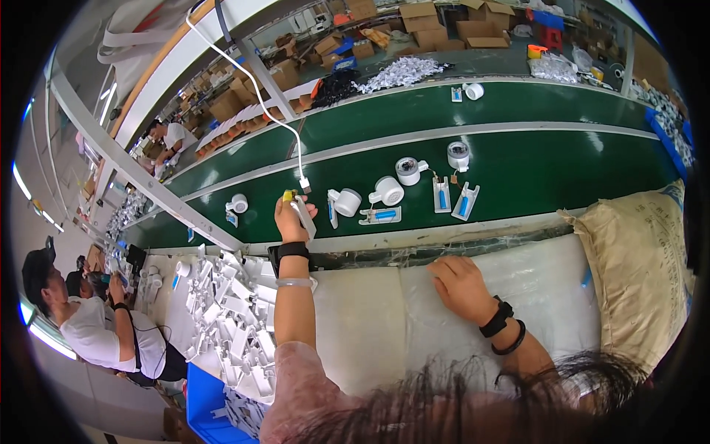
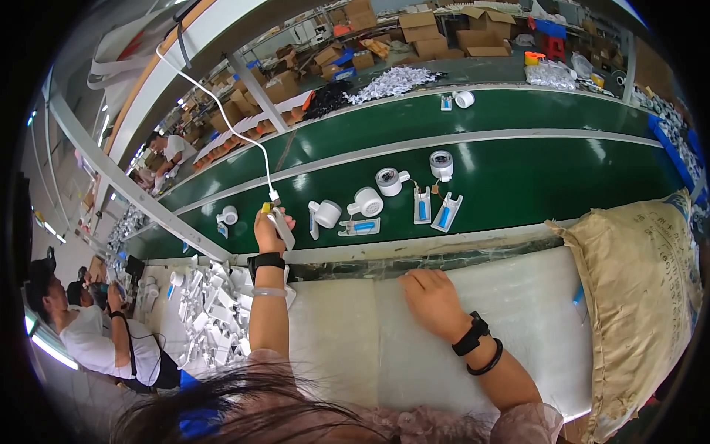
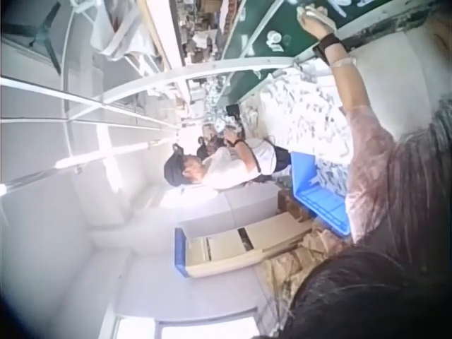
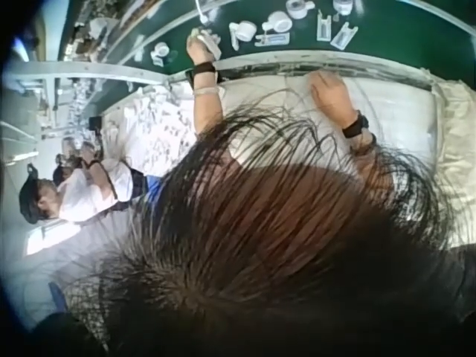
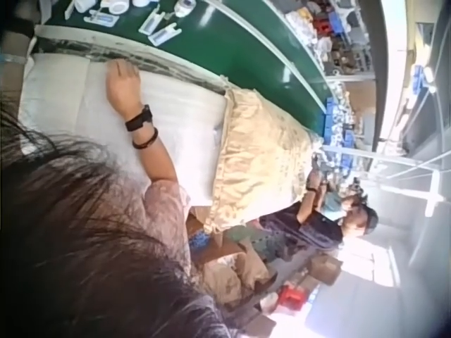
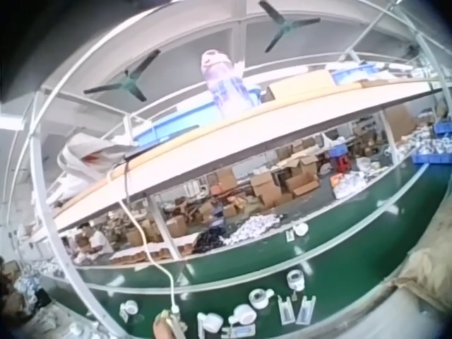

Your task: Assembling internal components into plastic housings for small handheld fans and sorting them into containers.

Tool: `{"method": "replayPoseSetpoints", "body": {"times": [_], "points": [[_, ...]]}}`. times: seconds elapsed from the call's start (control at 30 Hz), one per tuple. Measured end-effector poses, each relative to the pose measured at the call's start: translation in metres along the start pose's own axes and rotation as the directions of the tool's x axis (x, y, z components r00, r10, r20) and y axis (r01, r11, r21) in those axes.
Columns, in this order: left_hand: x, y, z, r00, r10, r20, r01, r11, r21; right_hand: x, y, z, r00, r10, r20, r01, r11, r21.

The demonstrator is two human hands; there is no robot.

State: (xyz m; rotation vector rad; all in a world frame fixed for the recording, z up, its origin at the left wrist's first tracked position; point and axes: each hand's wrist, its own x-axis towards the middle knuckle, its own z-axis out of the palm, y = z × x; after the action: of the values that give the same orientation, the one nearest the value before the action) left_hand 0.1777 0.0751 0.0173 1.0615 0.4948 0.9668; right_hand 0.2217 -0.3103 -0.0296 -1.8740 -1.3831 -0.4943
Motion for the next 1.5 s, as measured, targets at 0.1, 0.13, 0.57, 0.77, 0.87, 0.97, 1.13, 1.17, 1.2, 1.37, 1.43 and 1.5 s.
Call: {"method": "replayPoseSetpoints", "body": {"times": [0.1,0.13,0.57,0.77,0.87,0.97,1.13,1.17,1.2,1.37,1.43,1.5], "points": [[-0.041,0.023,0.016,0.953,-0.054,0.298,0.012,0.990,0.139,0.006,-0.008,-0.003,1.000,0.020,-0.024,-0.020,1.000,0.005],[-0.059,0.028,0.027,0.917,-0.114,0.383,0.063,0.988,0.144,0.006,-0.008,-0.003,0.996,0.064,-0.059,-0.063,0.998,0.029],[-0.169,-0.007,0.088,0.217,-0.598,0.772,0.000,0.791,0.612,0.000,0.004,-0.015,0.962,0.198,0.191,-0.192,0.980,-0.050],[-0.164,-0.031,0.064,0.256,-0.504,0.825,0.110,0.863,0.493,0.011,-0.002,-0.024,0.987,0.147,-0.060,-0.138,0.982,0.126],[-0.172,-0.025,0.066,0.206,-0.575,0.792,0.130,0.818,0.561,0.012,-0.006,-0.022,0.987,0.162,0.013,-0.157,0.927,0.341],[-0.173,-0.026,0.066,0.178,-0.470,0.864,-0.045,0.874,0.485,0.009,-0.003,-0.014,0.990,0.111,0.088,-0.139,0.890,0.435],[-0.166,-0.050,0.059,0.374,-0.545,0.750,0.228,0.838,0.495,0.010,-0.001,-0.018,0.971,0.191,0.142,-0.233,0.889,0.395],[-0.166,-0.055,0.059,0.377,-0.542,0.751,0.227,0.840,0.493,0.011,-0.001,-0.019,0.963,0.235,0.134,-0.268,0.897,0.352],[-0.166,-0.060,0.058,0.436,-0.594,0.676,0.302,0.805,0.512,0.010,0.000,-0.018,0.963,0.232,0.134,-0.265,0.898,0.351],[-0.176,-0.058,0.070,0.363,-0.440,0.821,-0.043,0.872,0.487,0.008,0.006,-0.016,0.909,0.388,0.153,-0.417,0.841,0.346],[-0.176,-0.043,0.069,0.342,-0.493,0.800,-0.054,0.839,0.541,0.008,0.006,-0.019,0.908,0.378,0.182,-0.419,0.805,0.419],[-0.177,-0.027,0.070,0.423,-0.581,0.696,0.069,0.786,0.614,0.010,0.005,-0.022,0.910,0.356,0.212,-0.414,0.766,0.492]]}}
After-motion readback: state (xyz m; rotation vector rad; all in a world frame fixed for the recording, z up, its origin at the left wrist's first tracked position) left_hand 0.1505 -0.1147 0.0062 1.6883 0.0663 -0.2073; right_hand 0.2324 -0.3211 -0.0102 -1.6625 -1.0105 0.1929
